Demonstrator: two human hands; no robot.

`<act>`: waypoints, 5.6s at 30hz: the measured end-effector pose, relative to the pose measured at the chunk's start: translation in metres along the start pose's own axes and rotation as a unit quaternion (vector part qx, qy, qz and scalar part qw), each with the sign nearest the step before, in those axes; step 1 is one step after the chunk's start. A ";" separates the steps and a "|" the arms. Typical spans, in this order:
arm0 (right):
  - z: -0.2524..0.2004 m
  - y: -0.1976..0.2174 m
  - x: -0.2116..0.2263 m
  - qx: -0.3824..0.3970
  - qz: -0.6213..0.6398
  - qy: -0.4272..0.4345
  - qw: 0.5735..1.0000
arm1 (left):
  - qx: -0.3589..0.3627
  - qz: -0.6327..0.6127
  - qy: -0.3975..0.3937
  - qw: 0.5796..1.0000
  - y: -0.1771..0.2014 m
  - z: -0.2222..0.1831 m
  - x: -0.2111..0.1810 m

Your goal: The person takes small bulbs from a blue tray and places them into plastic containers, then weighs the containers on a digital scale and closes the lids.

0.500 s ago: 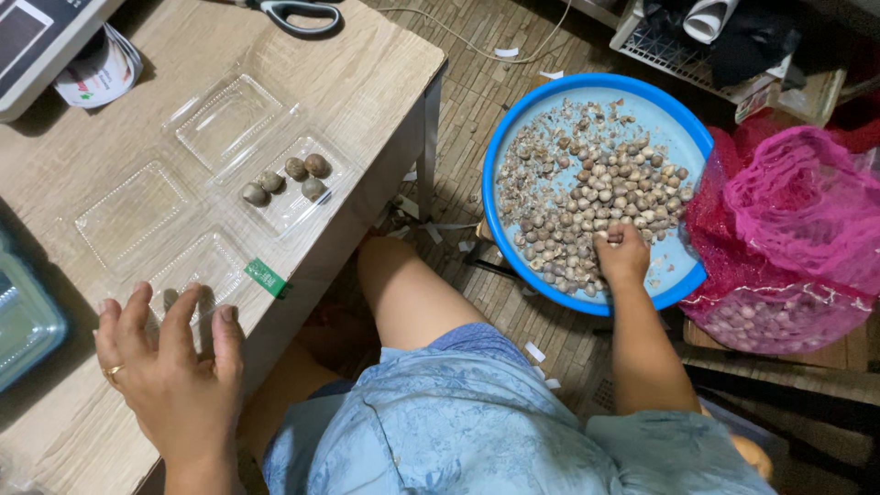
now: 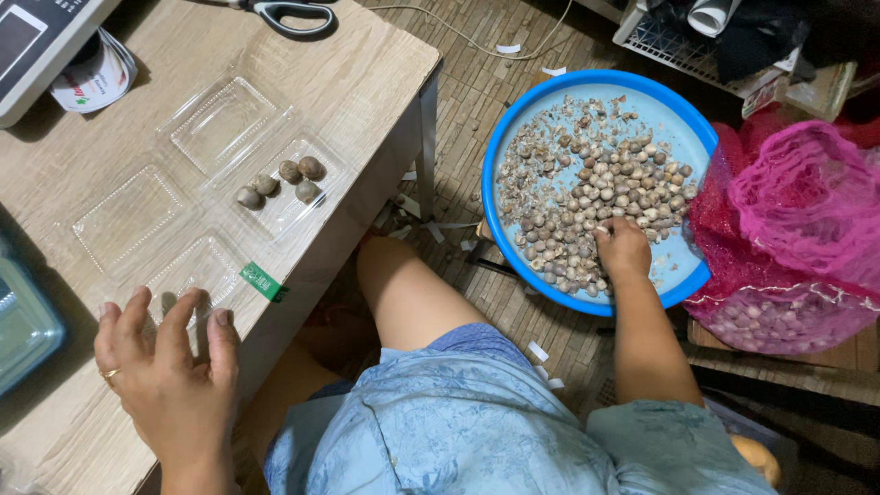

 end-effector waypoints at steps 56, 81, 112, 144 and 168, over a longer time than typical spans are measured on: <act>-0.001 0.009 -0.055 -0.057 0.473 -0.294 0.829 | 0.014 0.000 0.016 1.000 -0.003 -0.003 0.001; -0.001 -0.006 0.039 0.105 -0.078 -0.021 0.991 | 0.004 -0.019 0.033 0.999 -0.002 0.002 0.002; 0.055 -0.032 -0.053 0.215 -0.201 -0.105 0.950 | -0.005 -0.034 0.077 0.996 0.012 0.012 0.002; -0.014 0.083 0.164 -0.058 0.069 0.118 0.989 | -0.009 -0.046 0.077 0.996 0.005 0.010 0.003; -0.170 0.225 0.487 -0.104 0.270 0.720 0.631 | 0.005 -0.054 0.063 0.997 0.001 0.007 0.007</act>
Point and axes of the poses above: each hand's wrist, its own z-axis towards the middle knuckle, its own y-axis out of the back of the hand, x = y × z, the point moved 7 cm from there along z, towards the middle knuckle, and after that the axes turned 2 degrees about -y, right-handed, at the moved point
